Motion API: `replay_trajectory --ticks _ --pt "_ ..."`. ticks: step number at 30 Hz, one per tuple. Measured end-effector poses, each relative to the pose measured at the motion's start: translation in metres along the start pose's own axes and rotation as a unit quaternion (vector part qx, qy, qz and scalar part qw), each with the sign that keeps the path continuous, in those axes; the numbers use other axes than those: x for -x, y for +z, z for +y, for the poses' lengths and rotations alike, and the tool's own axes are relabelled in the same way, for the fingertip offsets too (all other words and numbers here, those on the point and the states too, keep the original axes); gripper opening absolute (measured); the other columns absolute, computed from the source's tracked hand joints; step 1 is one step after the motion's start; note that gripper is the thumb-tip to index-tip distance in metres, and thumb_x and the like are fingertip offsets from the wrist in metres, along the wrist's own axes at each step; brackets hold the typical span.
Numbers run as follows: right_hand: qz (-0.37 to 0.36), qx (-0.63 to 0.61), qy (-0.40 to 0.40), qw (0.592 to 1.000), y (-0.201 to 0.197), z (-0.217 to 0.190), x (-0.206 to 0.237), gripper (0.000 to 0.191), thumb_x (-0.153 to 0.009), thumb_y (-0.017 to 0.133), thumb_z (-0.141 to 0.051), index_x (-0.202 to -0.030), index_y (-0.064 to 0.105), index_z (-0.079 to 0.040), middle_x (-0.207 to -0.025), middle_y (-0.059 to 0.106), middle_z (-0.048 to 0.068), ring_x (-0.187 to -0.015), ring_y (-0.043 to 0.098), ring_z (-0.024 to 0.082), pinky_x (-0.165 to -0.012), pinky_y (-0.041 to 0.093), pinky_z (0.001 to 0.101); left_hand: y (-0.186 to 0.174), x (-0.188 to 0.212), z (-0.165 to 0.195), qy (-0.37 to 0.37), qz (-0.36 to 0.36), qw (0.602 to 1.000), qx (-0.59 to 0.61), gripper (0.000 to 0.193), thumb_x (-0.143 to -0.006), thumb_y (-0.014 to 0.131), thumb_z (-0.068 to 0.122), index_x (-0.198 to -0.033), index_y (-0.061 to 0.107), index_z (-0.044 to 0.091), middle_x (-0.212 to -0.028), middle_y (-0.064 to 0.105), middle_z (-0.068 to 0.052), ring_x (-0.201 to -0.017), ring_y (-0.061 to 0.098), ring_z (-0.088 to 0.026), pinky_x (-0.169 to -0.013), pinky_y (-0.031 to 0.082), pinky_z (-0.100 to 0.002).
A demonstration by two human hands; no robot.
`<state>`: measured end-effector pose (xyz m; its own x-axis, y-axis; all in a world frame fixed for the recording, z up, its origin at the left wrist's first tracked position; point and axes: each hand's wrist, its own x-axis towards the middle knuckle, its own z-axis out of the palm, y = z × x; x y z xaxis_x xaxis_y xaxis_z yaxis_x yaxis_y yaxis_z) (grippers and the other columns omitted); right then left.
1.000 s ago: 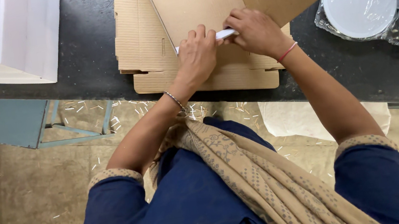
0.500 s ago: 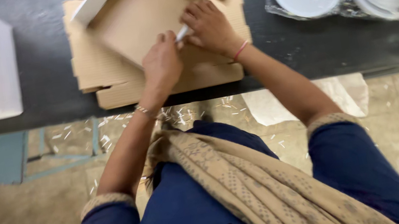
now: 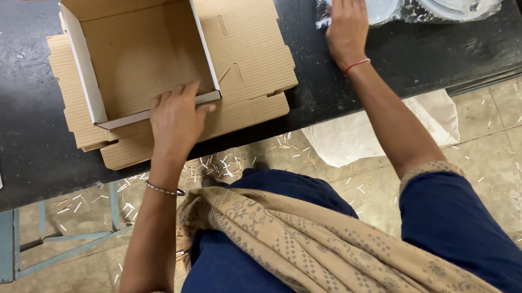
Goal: The person wraps round LED ceiling light fixtures in clear plastic film at a workbench, smoothing the film over each unit. They then unfold and assemble a cardboard box, insert a white inner box, and place a wrapped fixture into the box.
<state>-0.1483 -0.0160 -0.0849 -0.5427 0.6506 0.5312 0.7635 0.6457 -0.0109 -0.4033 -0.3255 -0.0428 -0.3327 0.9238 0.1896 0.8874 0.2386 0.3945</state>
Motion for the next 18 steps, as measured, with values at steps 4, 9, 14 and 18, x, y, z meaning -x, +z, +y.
replay_trajectory --ticks 4,9,14,18 --pt "0.047 -0.109 0.015 0.993 -0.011 0.032 -0.023 0.039 -0.104 0.051 -0.003 -0.141 0.059 0.006 -0.135 0.066 0.025 -0.122 0.062 0.042 -0.105 0.047 0.0452 0.005 0.003 0.0 0.005 0.021 1.0 0.009 0.03 -0.091 0.075 0.022 -0.12 0.073 0.016 -0.117 0.075 -0.007 -0.11 0.066 -0.032 -0.098 0.046 -0.047" --pt "0.185 -0.399 0.134 0.888 -0.045 0.097 -0.069 0.017 -0.111 0.058 -0.004 -0.098 0.058 0.007 -0.092 0.058 0.017 -0.081 0.054 0.029 -0.07 0.039 0.0481 -0.01 0.007 0.003 0.002 0.052 0.995 0.086 0.046 -0.088 0.074 0.023 -0.131 0.065 0.011 -0.122 0.069 -0.014 -0.111 0.064 -0.036 -0.096 0.046 -0.048" --pt "-0.05 -0.833 0.221 0.505 -0.049 0.026 -0.064 0.02 -0.106 0.052 0.002 -0.121 0.064 0.007 -0.118 0.073 0.017 -0.111 0.074 0.028 -0.106 0.062 0.041 -0.055 0.007 -0.006 -0.039 0.148 0.981 0.122 0.041 -0.095 0.073 0.017 -0.134 0.062 0.011 -0.125 0.067 -0.013 -0.111 0.064 -0.037 -0.095 0.049 -0.048" --pt "-0.129 -0.842 0.227 0.472 -0.046 -0.089 -0.059 0.037 -0.103 0.049 0.004 -0.14 0.051 0.009 -0.127 0.069 0.017 -0.115 0.073 0.023 -0.104 0.06 0.0361 -0.096 0.008 -0.023 -0.049 0.223 0.962 0.152 0.036 -0.099 0.071 0.012 -0.134 0.06 0.011 -0.135 0.064 -0.012 -0.105 0.07 -0.033 -0.09 0.056 -0.043"
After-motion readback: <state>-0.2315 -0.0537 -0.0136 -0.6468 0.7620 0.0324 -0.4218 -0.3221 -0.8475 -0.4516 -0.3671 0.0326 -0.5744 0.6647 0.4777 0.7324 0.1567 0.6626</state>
